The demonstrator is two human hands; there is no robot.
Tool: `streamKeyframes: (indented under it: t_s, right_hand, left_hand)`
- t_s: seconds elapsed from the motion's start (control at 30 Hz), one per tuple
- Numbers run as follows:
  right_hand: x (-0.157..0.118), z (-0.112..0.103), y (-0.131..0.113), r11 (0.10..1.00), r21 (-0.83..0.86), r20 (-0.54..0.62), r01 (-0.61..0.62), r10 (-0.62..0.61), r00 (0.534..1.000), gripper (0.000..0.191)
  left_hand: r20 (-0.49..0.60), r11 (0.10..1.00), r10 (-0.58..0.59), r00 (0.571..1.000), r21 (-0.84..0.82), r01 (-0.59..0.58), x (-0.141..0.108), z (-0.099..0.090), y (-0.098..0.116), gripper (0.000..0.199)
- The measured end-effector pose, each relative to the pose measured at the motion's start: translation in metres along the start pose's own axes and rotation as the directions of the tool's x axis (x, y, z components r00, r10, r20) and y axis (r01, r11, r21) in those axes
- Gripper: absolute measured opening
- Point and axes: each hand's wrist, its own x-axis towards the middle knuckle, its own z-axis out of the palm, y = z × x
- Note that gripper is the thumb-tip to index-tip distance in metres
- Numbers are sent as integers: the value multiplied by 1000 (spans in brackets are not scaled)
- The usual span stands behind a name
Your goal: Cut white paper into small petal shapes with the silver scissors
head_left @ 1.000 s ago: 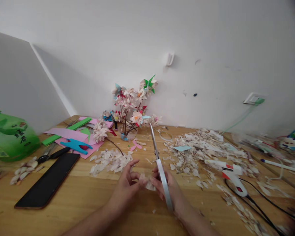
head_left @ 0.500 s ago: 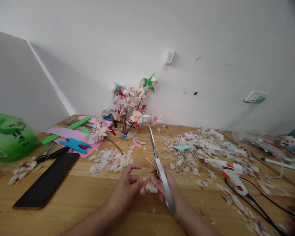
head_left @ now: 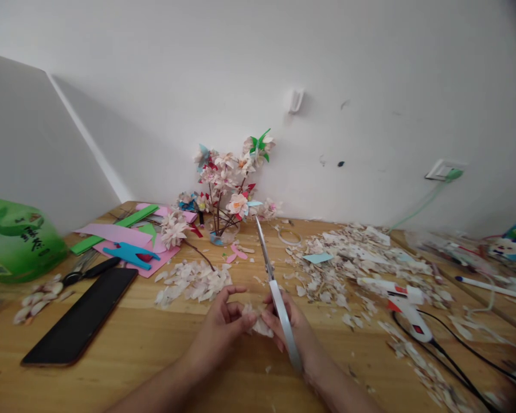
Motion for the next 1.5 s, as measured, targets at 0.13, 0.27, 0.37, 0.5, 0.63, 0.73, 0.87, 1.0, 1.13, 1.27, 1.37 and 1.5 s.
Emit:
streamKeyframes:
  t_s: [0.13, 0.27, 0.37, 0.5, 0.63, 0.73, 0.87, 1.0, 1.13, 1.27, 1.37, 1.5]
  right_hand:
    - [-2, 0, -4, 1000, -14, -22, 17, -17, 1000, 38]
    - [-3, -1, -6, 1000, -13, -9, 19, -19, 1000, 38]
    - [-3, -1, -5, 1000, -15, 3, 13, -13, 1000, 38]
    - [-3, -1, -3, 1000, -2, -1, 24, -24, 1000, 36]
    - [-5, 1, -4, 998, 43, 0, 40, -40, 999, 35]
    - [-5, 2, -5, 997, 67, -2, 30, -30, 1000, 34]
    - [-3, 2, -3, 998, 40, -26, 51, -50, 998, 32]
    - [-4, 0, -3, 999, 23, -36, 43, -42, 998, 29]
    - [-6, -1, -5, 999, 3, -40, 49, -49, 998, 30]
    - [-6, -1, -9, 999, -7, -16, 40, -40, 999, 32]
    - [-6, 0, -11, 997, 1, 3, 78, -78, 997, 34]
    - [-6, 0, -13, 998, -17, 25, 63, -63, 998, 35]
  left_hand:
    - [33, 1000, 25, 999, -19, -24, -3, 1, 1, 45]
    - [97, 1000, -6, 995, -7, 7, -4, 1, 0, 43]
    - [136, 999, -37, 990, 23, 34, -3, -1, -2, 40]
    - [156, 999, -32, 987, 46, 25, -4, 0, -4, 37]
    - [148, 999, 3, 989, 49, -10, -7, 4, -5, 37]
    - [129, 998, 27, 991, 44, -33, -8, 5, -5, 39]
    - [158, 997, 66, 985, 38, -73, -9, 3, -3, 47]
    - [171, 992, 105, 980, 46, -114, -10, 4, 0, 44]
    - [178, 997, 79, 981, -21, -76, -9, 4, -1, 42]
    - [208, 993, -37, 978, -105, 60, -5, 1, -6, 44]
    - [212, 984, -90, 973, -132, 120, -3, 0, -7, 43]
    - [192, 974, -91, 977, -187, 127, -4, 2, -5, 38]
